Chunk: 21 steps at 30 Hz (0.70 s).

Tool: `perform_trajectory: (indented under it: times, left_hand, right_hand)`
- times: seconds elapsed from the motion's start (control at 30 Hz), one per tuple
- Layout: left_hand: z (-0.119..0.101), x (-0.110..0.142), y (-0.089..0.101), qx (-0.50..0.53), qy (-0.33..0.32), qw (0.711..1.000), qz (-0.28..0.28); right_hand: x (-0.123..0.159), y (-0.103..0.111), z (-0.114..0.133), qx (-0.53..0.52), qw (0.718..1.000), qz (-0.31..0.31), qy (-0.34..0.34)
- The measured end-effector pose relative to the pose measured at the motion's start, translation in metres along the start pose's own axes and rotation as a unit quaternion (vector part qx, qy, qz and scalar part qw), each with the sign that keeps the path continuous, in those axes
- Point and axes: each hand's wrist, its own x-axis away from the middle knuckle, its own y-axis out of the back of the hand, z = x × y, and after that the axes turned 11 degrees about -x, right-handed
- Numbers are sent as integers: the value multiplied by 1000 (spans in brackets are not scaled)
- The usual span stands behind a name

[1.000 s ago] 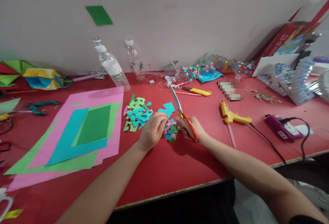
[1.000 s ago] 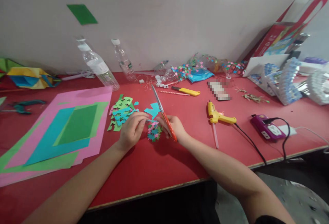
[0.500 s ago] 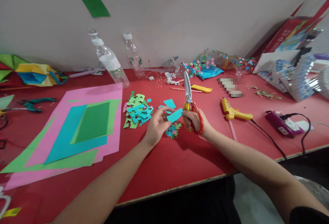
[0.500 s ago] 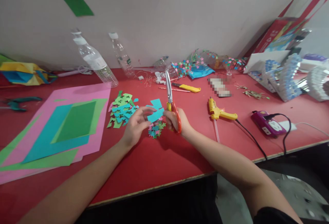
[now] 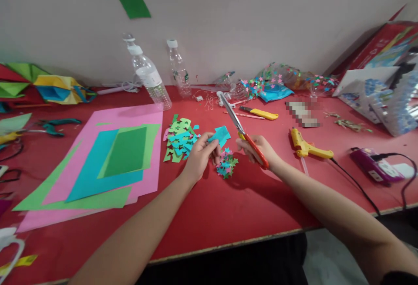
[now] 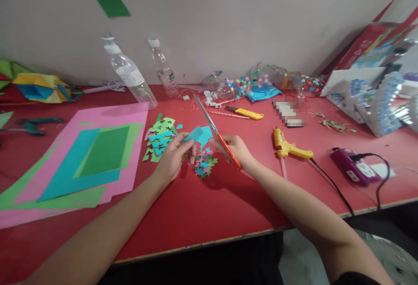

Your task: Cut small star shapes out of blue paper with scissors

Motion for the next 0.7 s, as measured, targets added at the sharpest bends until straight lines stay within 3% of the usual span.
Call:
perform_trajectory:
  times: [0.13,0.4,0.7]
  left_hand:
    - [-3,-4,7,13,-23,998,-63]
    - [-9,-2,9,57,-43,994,-83]
    - [-11,1,10,29,-57,995,-71]
  right_hand:
    - [4,13,-3,166,983,37,65]
    - [14,18,7,287,953,98,9]
    - [20,10,5,276,951,138,8]
